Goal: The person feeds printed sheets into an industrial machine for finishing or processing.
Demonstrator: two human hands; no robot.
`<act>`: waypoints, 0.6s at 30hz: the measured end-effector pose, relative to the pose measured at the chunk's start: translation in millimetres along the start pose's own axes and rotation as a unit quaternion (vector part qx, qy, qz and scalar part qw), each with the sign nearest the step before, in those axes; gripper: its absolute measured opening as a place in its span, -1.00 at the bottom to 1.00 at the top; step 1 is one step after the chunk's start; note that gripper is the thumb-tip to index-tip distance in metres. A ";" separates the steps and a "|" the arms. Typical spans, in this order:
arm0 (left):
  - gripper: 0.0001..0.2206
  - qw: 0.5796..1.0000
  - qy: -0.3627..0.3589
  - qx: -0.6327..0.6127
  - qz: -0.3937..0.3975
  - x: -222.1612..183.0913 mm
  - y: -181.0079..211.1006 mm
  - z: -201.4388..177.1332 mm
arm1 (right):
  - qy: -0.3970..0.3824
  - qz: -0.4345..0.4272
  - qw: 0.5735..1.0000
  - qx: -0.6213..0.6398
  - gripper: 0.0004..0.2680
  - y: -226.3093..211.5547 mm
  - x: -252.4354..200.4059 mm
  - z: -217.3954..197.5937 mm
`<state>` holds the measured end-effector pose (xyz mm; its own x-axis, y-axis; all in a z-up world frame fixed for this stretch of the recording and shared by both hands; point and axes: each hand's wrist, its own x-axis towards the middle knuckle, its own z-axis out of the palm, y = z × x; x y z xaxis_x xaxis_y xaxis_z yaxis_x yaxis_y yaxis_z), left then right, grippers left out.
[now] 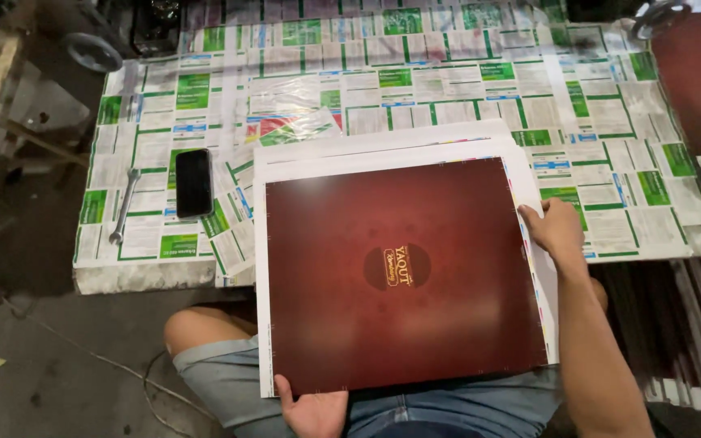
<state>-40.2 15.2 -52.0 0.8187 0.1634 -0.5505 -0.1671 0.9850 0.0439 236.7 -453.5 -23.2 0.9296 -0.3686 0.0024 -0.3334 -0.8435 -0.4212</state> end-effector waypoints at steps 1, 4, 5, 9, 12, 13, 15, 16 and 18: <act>-0.36 1.000 0.001 -0.003 0.002 -0.4 -0.2 -0.7 | -0.001 -0.003 1.000 -0.002 -0.58 3.9 2.9 2.5; -0.35 0.999 0.030 -0.022 -0.002 -0.1 -1.3 0.3 | -0.003 0.003 1.000 0.000 -0.59 11.1 9.9 7.4; -0.35 0.999 0.025 -0.023 -0.005 -1.0 -1.5 0.7 | 0.003 0.002 1.000 0.019 -0.60 12.3 8.1 8.1; -0.34 0.999 0.034 -0.009 0.006 -2.4 -3.0 2.7 | 0.026 0.003 0.995 0.094 -0.66 14.2 6.9 11.0; -0.34 1.000 0.024 -0.016 -0.003 -2.2 -4.7 8.3 | 0.022 0.008 0.992 0.125 -0.68 10.9 12.3 10.5; -0.34 1.000 0.024 -0.016 -0.003 -5.6 -7.4 18.5 | 0.022 0.008 0.992 0.125 -0.68 9.3 12.4 9.3; -0.33 0.998 0.065 0.009 0.021 -12.2 -12.3 39.1 | 0.010 0.014 0.991 0.131 -0.67 4.6 13.3 7.7; -0.33 0.998 0.064 0.009 0.022 -10.6 -12.7 39.8 | 0.010 0.013 0.991 0.132 -0.67 6.0 17.1 10.4; -0.37 0.998 0.068 -0.002 0.018 -10.4 -12.6 39.1 | 0.014 0.007 0.991 0.129 -0.67 9.5 21.8 17.2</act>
<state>-25.1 3.2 -14.2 0.7304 0.1903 -0.6560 -0.1984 0.9781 0.0629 256.4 -462.8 -42.8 0.9189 -0.3940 0.0186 -0.2919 -0.7110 -0.6397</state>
